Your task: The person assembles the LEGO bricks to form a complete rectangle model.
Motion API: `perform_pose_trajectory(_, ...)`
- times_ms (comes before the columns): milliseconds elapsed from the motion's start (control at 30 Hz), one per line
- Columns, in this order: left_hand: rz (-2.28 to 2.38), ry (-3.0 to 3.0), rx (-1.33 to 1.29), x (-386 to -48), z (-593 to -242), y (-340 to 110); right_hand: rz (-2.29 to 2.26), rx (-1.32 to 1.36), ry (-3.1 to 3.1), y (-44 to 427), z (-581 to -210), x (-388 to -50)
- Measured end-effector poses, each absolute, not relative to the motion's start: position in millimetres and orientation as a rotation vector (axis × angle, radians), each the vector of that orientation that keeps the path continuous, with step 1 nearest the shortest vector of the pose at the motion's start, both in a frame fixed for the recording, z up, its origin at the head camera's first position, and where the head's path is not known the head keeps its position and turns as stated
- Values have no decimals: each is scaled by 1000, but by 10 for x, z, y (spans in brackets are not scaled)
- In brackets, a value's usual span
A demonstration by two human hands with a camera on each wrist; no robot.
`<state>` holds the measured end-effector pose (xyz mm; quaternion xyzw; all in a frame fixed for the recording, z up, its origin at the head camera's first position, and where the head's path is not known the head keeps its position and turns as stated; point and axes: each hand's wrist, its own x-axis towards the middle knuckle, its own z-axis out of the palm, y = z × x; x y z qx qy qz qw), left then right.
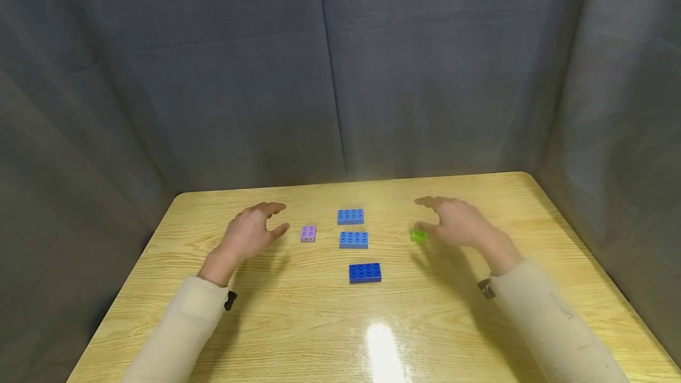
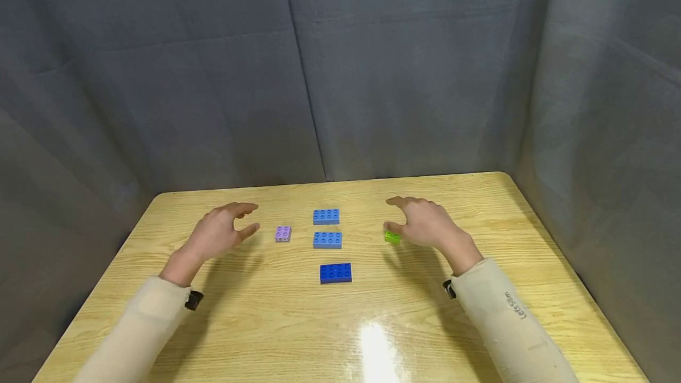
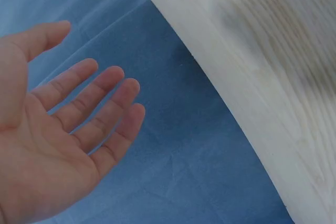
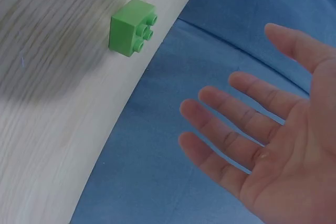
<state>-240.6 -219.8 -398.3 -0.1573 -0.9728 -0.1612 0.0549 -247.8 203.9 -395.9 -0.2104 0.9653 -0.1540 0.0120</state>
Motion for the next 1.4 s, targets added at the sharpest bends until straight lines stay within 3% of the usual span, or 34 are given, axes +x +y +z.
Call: perform_pose_trajectory(1400, -838, -2976, -575, -2265, -4200, -1862, -605, -685, 2934, 1768, -4086, -2476)
